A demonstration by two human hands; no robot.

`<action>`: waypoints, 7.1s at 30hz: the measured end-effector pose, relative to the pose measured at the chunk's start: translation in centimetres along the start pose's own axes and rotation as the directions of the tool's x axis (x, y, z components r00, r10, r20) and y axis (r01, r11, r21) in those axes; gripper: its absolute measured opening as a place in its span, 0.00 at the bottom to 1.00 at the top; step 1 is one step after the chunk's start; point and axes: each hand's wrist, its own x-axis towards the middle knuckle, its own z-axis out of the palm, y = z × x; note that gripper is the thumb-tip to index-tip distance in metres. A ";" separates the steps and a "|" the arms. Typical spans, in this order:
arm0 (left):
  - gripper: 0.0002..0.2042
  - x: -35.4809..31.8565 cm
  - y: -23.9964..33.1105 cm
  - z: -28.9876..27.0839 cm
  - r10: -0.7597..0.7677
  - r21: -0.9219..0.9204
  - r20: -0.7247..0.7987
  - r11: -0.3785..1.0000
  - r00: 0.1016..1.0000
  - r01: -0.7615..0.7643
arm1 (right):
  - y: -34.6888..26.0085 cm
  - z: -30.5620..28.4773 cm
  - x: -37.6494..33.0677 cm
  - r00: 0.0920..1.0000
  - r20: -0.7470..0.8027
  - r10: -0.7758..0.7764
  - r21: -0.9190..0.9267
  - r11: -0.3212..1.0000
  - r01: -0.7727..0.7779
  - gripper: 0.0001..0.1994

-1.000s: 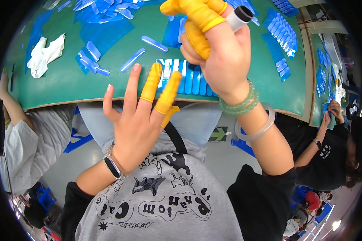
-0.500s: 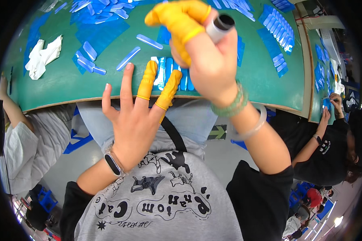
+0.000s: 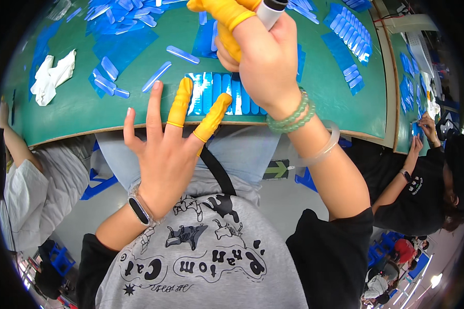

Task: The person holds a marker in one hand, lifts and flattens sheets carrying strips onto the table, and marks across each strip using the marker while steadying the sheet by hand.

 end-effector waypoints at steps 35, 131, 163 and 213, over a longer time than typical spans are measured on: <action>0.26 1.1 0.5 -1.1 0.015 0.081 0.052 0.997 0.999 -0.019 | -0.9 -0.5 -3.2 0.993 -0.029 -0.113 -0.121 0.987 0.109 0.15; 0.08 10.3 -0.1 -1.1 -0.403 -0.967 0.195 0.076 0.894 0.245 | -6.9 -4.6 -4.5 0.892 -0.315 0.325 -0.363 0.827 -0.429 0.10; 0.55 37.9 8.8 7.0 0.653 -0.370 0.542 0.750 0.529 -0.548 | -13.5 -29.6 3.5 0.900 -0.239 0.365 -0.969 -0.028 -0.246 0.54; 0.48 35.3 10.2 7.7 0.688 -0.393 0.308 0.721 0.657 -0.570 | -11.4 -28.4 2.6 0.998 0.001 0.066 -0.994 0.106 -0.006 0.40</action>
